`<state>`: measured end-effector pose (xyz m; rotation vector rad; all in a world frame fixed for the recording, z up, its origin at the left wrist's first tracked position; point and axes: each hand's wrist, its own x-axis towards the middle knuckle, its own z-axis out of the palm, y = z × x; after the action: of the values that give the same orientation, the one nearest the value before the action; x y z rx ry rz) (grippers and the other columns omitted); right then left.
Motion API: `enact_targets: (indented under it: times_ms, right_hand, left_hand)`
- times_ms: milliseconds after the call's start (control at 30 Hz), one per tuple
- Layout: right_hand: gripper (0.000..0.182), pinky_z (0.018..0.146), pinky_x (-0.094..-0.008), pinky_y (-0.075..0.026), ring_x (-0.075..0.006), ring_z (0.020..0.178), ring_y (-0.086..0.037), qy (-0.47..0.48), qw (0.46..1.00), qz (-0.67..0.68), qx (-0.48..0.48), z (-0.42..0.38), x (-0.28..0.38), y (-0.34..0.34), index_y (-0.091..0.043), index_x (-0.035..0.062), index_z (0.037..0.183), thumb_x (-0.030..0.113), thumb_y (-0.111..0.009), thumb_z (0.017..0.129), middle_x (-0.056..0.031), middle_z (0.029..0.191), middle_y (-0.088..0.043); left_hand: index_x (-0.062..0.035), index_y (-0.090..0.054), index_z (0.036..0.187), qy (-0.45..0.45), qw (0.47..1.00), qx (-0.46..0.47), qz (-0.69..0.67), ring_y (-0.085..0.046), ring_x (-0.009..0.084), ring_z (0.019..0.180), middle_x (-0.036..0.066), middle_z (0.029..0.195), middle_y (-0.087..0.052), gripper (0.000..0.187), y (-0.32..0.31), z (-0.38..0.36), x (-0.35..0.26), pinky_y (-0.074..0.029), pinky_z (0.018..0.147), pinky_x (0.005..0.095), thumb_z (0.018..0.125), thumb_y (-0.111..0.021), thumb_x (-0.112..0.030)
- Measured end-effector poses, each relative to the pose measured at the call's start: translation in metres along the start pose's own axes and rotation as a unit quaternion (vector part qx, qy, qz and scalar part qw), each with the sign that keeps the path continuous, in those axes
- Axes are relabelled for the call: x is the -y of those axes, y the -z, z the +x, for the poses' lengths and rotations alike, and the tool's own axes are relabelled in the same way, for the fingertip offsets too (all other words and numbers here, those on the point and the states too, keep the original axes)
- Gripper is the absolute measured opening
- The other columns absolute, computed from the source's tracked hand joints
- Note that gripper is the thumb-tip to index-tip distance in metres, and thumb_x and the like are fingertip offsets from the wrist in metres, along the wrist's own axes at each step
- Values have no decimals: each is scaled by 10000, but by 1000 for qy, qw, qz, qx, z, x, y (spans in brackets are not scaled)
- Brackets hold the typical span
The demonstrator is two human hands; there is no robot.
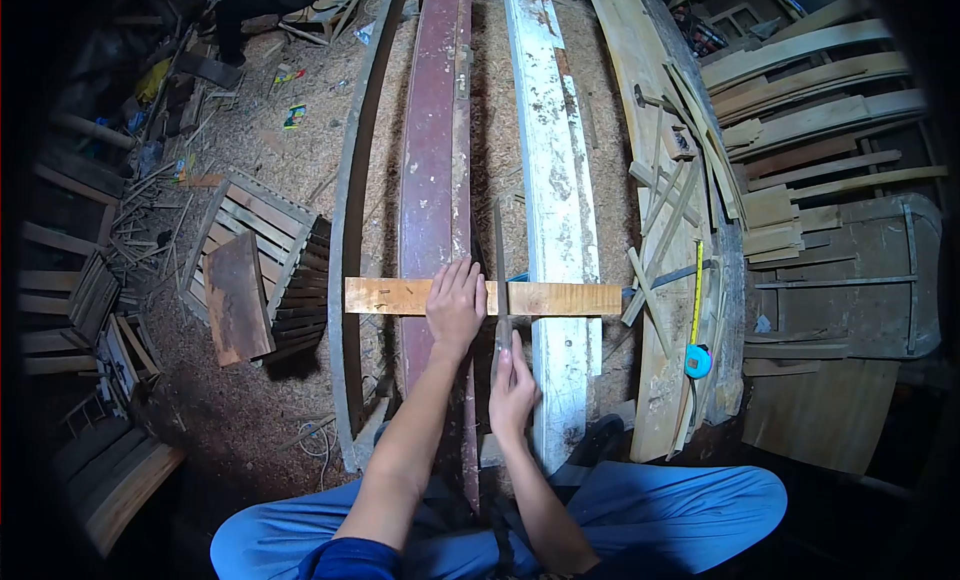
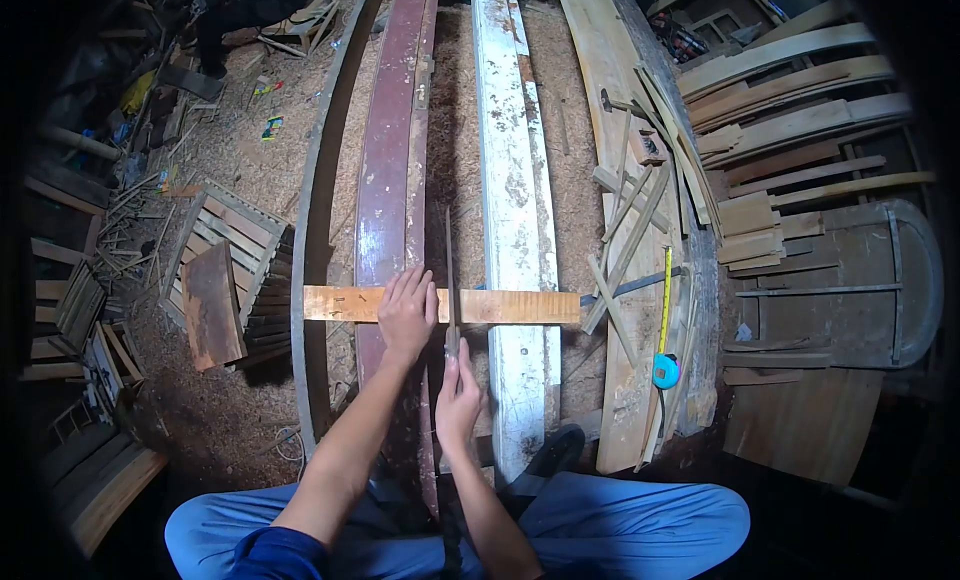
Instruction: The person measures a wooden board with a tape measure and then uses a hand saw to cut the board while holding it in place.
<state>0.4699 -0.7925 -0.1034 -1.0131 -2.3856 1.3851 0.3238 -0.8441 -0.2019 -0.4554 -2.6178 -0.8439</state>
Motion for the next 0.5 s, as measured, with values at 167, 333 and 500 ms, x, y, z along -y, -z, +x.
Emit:
enact_targets:
  times_ms: [167, 333, 500]
  right_hand:
    - [423, 987, -390, -545, -289, 1147, -744, -3, 1000, 14, -1, -26, -8, 5, -586, -29, 1472, 196, -543, 1116, -257, 1370, -683]
    - [424, 940, -398, -547, -274, 1078, -761, -89, 995, 35, 20, 6, 9, -7, -591, -10, 1478, 210, -542, 1119, -245, 1274, -740]
    - [430, 1006, -400, -528, -316, 1202, -724, -12, 1000, 28, -7, -23, -15, 0, -583, -15, 1488, 199, -537, 1117, -273, 1331, -703]
  left_hand:
    - [-20, -778, 1154, 11, 1000, 0, 0, -682, 257, 1232, 120, 1261, -758, 267, 1, 0, 0, -463, 1153, 417, 1009, -641, -198]
    - [-13, -770, 1167, 7, 1000, 8, -2, -676, 255, 1239, 126, 1278, -749, 271, 0, 1, 0, -460, 1160, 416, 1010, -638, -190]
    - [-14, -766, 1177, 9, 1000, 2, 1, -677, 246, 1236, 115, 1275, -751, 273, -1, 0, 1, -462, 1154, 415, 1014, -635, -191]
